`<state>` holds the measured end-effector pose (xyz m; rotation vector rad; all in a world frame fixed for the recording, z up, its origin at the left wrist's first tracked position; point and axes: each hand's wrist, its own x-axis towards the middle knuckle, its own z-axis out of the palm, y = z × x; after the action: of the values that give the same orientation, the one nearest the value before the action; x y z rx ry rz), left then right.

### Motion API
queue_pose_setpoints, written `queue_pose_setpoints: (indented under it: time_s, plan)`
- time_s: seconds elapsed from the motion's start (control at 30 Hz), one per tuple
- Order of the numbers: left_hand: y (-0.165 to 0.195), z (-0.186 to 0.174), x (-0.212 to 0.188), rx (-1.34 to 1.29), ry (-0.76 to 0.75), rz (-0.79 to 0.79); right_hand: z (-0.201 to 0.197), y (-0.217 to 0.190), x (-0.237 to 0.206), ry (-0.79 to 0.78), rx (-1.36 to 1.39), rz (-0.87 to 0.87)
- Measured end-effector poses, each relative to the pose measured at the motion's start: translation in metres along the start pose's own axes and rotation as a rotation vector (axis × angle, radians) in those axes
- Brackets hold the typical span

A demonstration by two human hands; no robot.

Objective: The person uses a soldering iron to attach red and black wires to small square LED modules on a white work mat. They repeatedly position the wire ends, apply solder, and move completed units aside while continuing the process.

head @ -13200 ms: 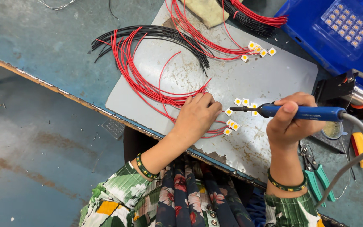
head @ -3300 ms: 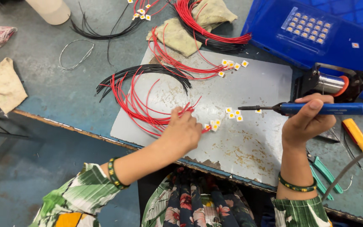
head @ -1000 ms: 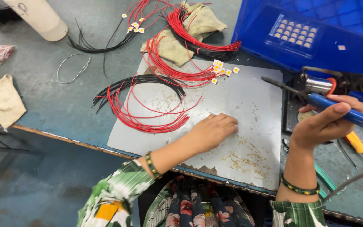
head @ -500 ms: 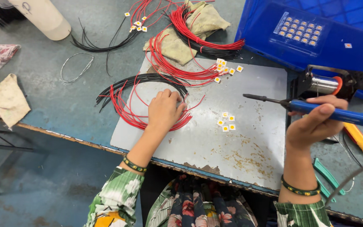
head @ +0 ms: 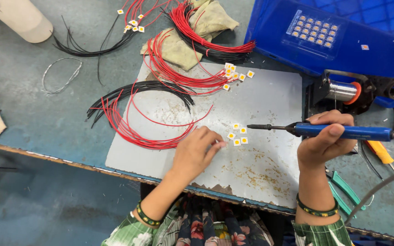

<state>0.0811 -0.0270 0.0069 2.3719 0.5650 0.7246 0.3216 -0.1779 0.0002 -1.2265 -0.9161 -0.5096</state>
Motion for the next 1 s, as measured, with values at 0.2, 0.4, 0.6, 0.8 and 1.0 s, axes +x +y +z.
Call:
queue_pose_setpoints:
  time_s: [0.2,0.4,0.6,0.8,1.0]
  plan:
    - [0.0,0.018,0.005,-0.09,0.038,0.107,0.0,0.0,0.004,0.022,0.004,-0.028]
    - [0.011,0.034,0.006,-0.012,-0.01,0.092,-0.001,0.008,0.005,0.075,0.033,-0.046]
    - [0.014,0.033,0.009,0.102,-0.153,0.13,-0.004,0.011,0.004,0.083,0.032,-0.051]
    - [0.003,-0.002,0.003,-0.078,-0.223,0.037,-0.004,0.008,0.006,0.091,0.011,-0.032]
    - [0.011,-0.001,-0.018,-0.057,0.014,-0.018,0.005,-0.005,-0.003,-0.031,0.089,0.013]
